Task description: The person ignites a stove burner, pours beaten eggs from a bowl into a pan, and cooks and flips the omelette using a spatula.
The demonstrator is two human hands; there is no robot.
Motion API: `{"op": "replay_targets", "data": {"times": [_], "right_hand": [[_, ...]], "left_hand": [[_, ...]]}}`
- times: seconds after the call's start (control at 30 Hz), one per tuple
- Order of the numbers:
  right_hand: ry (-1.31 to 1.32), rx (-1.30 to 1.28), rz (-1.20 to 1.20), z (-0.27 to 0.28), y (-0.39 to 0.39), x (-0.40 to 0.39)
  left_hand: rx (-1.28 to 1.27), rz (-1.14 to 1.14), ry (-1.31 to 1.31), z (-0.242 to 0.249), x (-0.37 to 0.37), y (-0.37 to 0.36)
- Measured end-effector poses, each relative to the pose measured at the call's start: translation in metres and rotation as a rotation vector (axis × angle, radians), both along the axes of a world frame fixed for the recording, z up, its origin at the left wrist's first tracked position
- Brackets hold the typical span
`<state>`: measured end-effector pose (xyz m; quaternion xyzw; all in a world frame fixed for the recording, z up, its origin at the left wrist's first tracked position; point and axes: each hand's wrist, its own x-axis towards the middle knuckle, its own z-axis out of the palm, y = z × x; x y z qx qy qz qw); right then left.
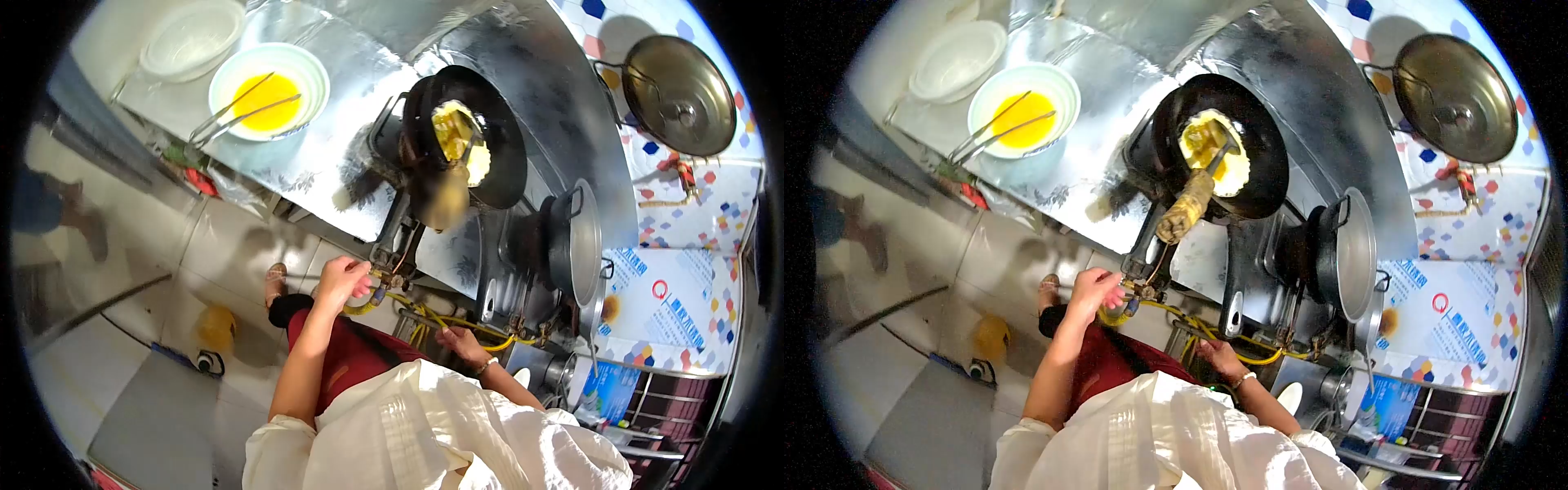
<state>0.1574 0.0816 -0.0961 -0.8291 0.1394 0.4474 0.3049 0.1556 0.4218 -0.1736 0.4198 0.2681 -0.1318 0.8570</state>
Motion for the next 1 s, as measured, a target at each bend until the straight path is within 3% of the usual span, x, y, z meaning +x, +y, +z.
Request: {"op": "replay_targets", "data": {"times": [0.47,0.57,0.73,0.83,1.0], "right_hand": [[-0.117,0.103,-0.207,-0.006,0.021,0.007],[-0.150,0.224,-0.260,-0.011,0.024,0.014],[-0.203,0.169,-0.116,-0.032,0.008,0.012],[-0.240,0.312,-0.183,0.002,0.026,0.010],[-0.223,0.314,-0.189,-0.010,0.012,0.007]], "left_hand": [[0.052,-0.129,0.057,0.005,0.007,0.009],[0.054,-0.143,0.054,0.003,0.007,0.010],[0.083,-0.167,0.045,0.007,0.008,0.010],[0.075,-0.164,0.067,0.007,0.008,0.009],[0.091,-0.149,0.100,0.021,0.009,0.011]]}}
